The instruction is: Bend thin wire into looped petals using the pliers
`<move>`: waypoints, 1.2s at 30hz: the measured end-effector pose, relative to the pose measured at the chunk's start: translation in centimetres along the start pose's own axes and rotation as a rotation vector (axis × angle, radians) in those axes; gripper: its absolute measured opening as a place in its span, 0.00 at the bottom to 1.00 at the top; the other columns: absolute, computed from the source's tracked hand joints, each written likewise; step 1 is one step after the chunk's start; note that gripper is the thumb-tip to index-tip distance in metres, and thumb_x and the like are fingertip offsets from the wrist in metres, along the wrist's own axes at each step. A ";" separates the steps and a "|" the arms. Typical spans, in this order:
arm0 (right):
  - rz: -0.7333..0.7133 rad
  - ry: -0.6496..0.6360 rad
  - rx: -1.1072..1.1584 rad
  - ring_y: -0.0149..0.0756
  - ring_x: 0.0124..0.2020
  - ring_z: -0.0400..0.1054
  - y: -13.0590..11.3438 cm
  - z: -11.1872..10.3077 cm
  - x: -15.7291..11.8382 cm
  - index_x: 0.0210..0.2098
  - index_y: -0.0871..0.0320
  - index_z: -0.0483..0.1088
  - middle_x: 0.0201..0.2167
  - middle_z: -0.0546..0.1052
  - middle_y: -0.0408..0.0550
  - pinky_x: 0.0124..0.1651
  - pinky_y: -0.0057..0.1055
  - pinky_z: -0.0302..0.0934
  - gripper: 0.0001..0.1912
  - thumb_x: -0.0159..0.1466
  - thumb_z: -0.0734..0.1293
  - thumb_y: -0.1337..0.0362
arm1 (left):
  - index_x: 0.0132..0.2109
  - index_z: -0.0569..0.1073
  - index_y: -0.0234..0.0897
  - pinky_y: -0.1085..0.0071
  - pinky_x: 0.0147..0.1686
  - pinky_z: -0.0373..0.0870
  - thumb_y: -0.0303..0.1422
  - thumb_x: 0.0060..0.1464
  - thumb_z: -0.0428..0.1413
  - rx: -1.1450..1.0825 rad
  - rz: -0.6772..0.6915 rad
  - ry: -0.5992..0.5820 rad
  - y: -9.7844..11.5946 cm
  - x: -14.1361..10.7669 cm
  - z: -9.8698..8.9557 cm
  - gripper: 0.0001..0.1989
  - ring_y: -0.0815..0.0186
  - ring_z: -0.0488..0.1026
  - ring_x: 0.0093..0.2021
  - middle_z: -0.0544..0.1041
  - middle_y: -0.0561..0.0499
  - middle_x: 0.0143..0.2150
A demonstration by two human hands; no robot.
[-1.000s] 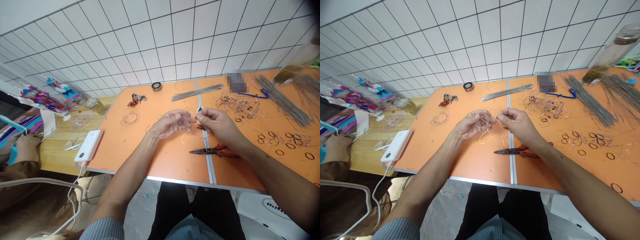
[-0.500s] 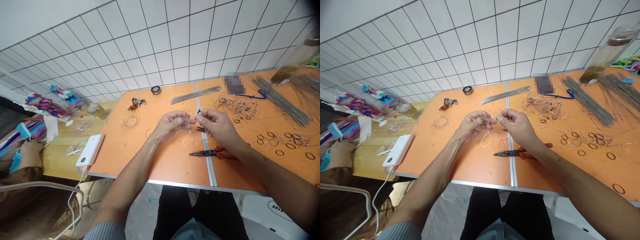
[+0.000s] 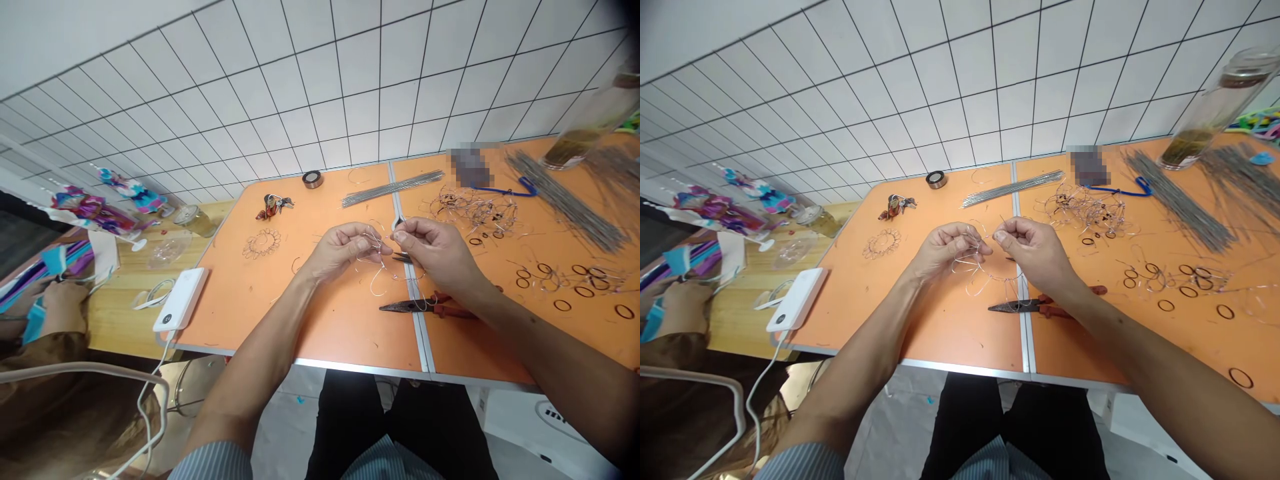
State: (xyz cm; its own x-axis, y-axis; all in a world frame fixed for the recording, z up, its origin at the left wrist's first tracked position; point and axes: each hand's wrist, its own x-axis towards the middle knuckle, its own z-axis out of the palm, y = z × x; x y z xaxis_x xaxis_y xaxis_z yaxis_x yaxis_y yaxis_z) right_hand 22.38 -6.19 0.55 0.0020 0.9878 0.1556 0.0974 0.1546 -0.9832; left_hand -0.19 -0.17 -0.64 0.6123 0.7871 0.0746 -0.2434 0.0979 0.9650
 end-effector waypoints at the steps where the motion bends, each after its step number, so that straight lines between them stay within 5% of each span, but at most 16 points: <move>1: 0.006 0.007 -0.011 0.32 0.27 0.57 0.0 0.0 0.0 0.36 0.51 0.81 0.27 0.70 0.40 0.32 0.35 0.56 0.10 0.71 0.78 0.54 | 0.45 0.86 0.37 0.62 0.50 0.86 0.57 0.54 0.81 0.007 0.000 0.006 0.0 0.0 0.0 0.29 0.60 0.89 0.39 0.91 0.42 0.41; 6: 0.011 0.015 -0.043 0.31 0.25 0.53 -0.3 -0.1 -0.2 0.36 0.51 0.81 0.24 0.67 0.38 0.29 0.34 0.53 0.10 0.71 0.77 0.54 | 0.45 0.87 0.37 0.65 0.47 0.86 0.55 0.55 0.81 -0.002 0.026 -0.008 0.0 -0.1 0.0 0.27 0.62 0.89 0.37 0.91 0.43 0.39; 14: 0.022 -0.003 0.005 0.31 0.26 0.54 -0.1 -0.2 -0.1 0.37 0.52 0.81 0.25 0.65 0.36 0.38 0.36 0.71 0.15 0.69 0.80 0.48 | 0.45 0.89 0.37 0.67 0.42 0.88 0.51 0.56 0.82 -0.018 0.056 0.021 -0.4 0.3 -0.4 0.23 0.54 0.94 0.44 0.91 0.45 0.39; 20: 0.027 0.004 0.022 0.36 0.33 0.66 0.3 -0.1 -0.1 0.38 0.52 0.82 0.32 0.74 0.43 0.43 0.41 0.76 0.16 0.69 0.81 0.47 | 0.45 0.89 0.37 0.67 0.43 0.88 0.51 0.55 0.82 -0.038 0.048 0.010 -0.2 0.2 -0.4 0.24 0.57 0.93 0.42 0.92 0.46 0.38; 26: -0.070 0.091 -0.128 0.41 0.34 0.72 1.3 0.1 0.1 0.37 0.50 0.81 0.34 0.80 0.47 0.38 0.41 0.67 0.10 0.69 0.78 0.52 | 0.56 0.87 0.39 0.66 0.44 0.86 0.55 0.57 0.80 -0.060 -0.030 0.005 -0.3 0.3 -1.2 0.30 0.63 0.89 0.37 0.93 0.42 0.44; 36: -0.150 0.182 -0.319 0.40 0.30 0.68 2.3 0.4 0.2 0.36 0.49 0.80 0.30 0.78 0.44 0.37 0.42 0.61 0.07 0.72 0.74 0.57 | 0.47 0.85 0.37 0.70 0.40 0.79 0.53 0.49 0.82 0.051 -0.100 0.203 -1.3 0.6 0.2 0.30 0.69 0.82 0.33 0.90 0.48 0.38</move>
State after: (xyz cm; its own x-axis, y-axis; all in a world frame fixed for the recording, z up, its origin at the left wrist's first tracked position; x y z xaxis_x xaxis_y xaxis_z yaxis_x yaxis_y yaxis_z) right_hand 22.19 -5.66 -1.68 0.1376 0.9312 0.3374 0.4143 0.2553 -0.8736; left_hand 0.69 0.06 -1.79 0.4660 0.8821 -0.0689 -0.1476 0.1543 0.9769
